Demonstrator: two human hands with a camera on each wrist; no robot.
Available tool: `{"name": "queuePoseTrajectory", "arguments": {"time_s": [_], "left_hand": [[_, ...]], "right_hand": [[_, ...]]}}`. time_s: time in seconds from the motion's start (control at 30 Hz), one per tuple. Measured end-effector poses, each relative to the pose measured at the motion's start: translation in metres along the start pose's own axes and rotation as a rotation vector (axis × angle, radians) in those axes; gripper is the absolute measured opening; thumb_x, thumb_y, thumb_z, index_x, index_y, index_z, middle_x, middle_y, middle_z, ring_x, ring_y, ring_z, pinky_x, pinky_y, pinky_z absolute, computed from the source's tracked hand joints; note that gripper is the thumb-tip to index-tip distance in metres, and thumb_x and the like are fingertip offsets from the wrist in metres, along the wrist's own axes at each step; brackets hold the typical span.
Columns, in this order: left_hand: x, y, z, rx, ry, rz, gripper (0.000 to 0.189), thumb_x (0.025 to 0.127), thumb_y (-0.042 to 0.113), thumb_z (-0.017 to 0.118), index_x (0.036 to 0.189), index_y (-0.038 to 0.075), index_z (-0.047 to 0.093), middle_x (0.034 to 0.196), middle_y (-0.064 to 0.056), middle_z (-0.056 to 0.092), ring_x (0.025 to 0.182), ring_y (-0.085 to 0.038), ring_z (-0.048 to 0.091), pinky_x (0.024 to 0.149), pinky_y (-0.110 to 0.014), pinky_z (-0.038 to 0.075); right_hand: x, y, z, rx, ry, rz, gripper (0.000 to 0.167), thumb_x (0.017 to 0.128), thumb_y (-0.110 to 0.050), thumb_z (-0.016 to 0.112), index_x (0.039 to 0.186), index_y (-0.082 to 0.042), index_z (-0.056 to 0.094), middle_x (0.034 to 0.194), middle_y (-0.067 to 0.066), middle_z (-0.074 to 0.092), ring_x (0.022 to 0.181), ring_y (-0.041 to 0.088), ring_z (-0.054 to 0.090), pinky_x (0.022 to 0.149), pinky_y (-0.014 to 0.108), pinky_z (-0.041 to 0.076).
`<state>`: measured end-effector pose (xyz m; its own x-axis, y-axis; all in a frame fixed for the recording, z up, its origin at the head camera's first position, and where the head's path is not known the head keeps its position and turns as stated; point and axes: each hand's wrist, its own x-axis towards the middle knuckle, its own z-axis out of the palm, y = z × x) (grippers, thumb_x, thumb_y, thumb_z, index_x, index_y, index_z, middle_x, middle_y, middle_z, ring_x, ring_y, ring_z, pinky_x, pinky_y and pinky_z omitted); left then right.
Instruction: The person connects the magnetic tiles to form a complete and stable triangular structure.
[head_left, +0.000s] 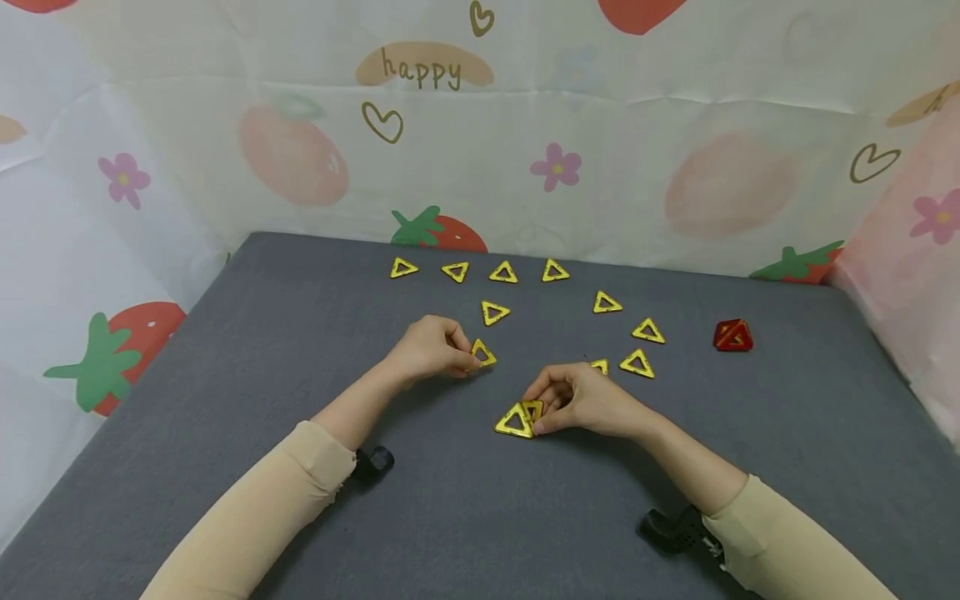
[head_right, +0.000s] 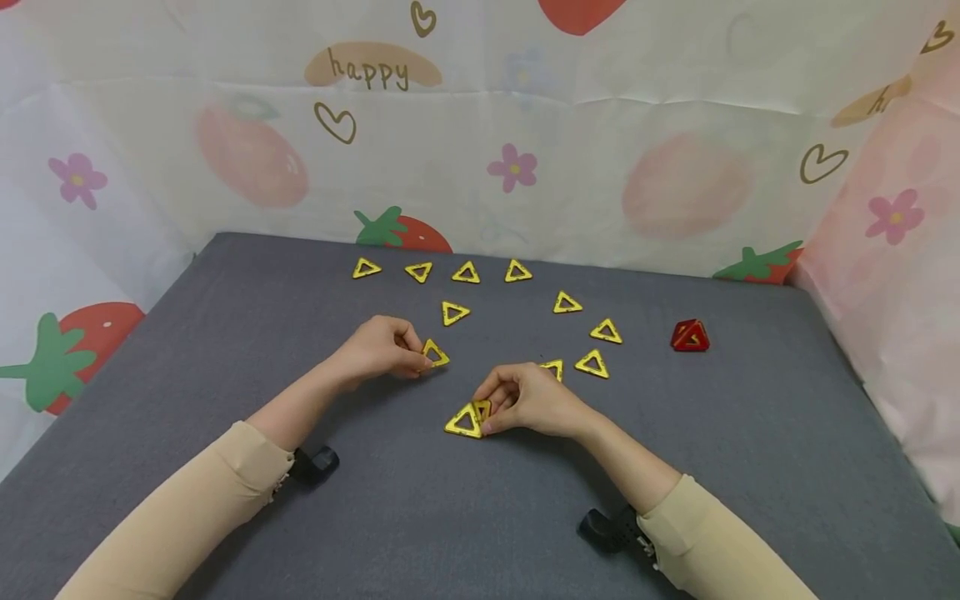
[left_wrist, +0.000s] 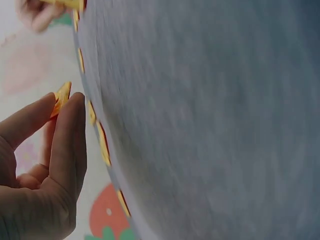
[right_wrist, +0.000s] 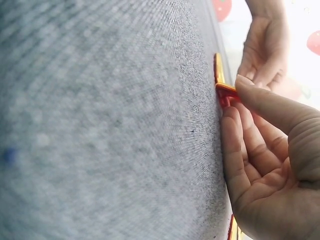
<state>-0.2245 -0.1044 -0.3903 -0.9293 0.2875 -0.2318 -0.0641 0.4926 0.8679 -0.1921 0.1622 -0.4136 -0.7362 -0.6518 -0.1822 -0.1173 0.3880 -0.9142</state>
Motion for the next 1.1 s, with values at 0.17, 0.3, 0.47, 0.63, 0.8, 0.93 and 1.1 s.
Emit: {"name": "queuePoseTrajectory", "arguments": {"time_s": [0.17,0.3,0.47,0.63,0.8,0.93,1.1], "left_hand": [[-0.006,0.006,0.012,0.042,-0.031,-0.001,0.012,0.082,0.011,0.079,0.086,0.004,0.069,0.085,-0.009,0.073,0.07,-0.012,0.071,0.072,-0.03,0.06],[-0.01,0.008,0.016,0.062,-0.04,-0.002,0.013,0.082,0.011,0.079,0.084,0.005,0.069,0.083,-0.007,0.071,0.068,-0.012,0.07,0.07,-0.03,0.06],[-0.012,0.009,0.021,0.09,-0.044,-0.001,0.012,0.081,0.011,0.079,0.081,0.005,0.069,0.08,-0.006,0.072,0.067,-0.011,0.069,0.067,-0.028,0.059],[-0.013,0.009,0.027,0.133,-0.043,-0.009,0.013,0.081,0.013,0.08,0.079,0.007,0.069,0.075,-0.005,0.071,0.064,-0.012,0.067,0.062,-0.025,0.053],[-0.014,0.008,0.031,0.177,-0.047,0.004,0.013,0.079,0.015,0.081,0.074,0.009,0.07,0.07,-0.002,0.07,0.062,-0.014,0.061,0.058,-0.024,0.047],[-0.017,0.008,0.033,0.179,-0.035,0.004,0.012,0.078,0.013,0.082,0.073,0.009,0.071,0.069,-0.003,0.071,0.061,-0.014,0.062,0.058,-0.024,0.048],[-0.019,0.008,0.034,0.199,-0.013,0.002,0.012,0.075,0.013,0.084,0.072,0.009,0.073,0.067,-0.003,0.072,0.06,-0.013,0.064,0.059,-0.024,0.049]], "right_hand": [[0.0,-0.001,0.0,-0.004,0.005,0.01,0.035,0.081,-0.011,0.08,0.112,-0.006,0.067,0.094,0.011,0.071,0.079,0.014,0.069,0.071,0.029,0.058],[0.0,-0.001,0.0,-0.01,0.007,0.007,0.034,0.081,-0.011,0.08,0.112,-0.006,0.067,0.093,0.01,0.071,0.079,0.014,0.069,0.07,0.029,0.057],[0.0,-0.001,0.0,-0.006,0.003,0.002,0.034,0.081,-0.01,0.08,0.113,-0.006,0.067,0.094,0.012,0.071,0.079,0.014,0.069,0.071,0.029,0.058],[0.0,-0.001,0.0,-0.001,0.001,0.004,0.034,0.082,-0.01,0.08,0.113,-0.005,0.066,0.095,0.012,0.071,0.079,0.015,0.07,0.071,0.03,0.058],[-0.001,0.0,0.0,-0.001,0.003,0.011,0.034,0.081,-0.01,0.08,0.112,-0.005,0.066,0.094,0.012,0.071,0.079,0.015,0.07,0.071,0.03,0.058],[0.0,0.0,0.0,-0.005,0.004,0.01,0.034,0.081,-0.01,0.08,0.112,-0.005,0.066,0.094,0.012,0.071,0.079,0.015,0.07,0.071,0.03,0.058],[0.0,-0.001,0.0,-0.008,0.002,0.007,0.034,0.081,-0.01,0.08,0.112,-0.005,0.067,0.094,0.012,0.071,0.079,0.015,0.07,0.071,0.029,0.058]]}}
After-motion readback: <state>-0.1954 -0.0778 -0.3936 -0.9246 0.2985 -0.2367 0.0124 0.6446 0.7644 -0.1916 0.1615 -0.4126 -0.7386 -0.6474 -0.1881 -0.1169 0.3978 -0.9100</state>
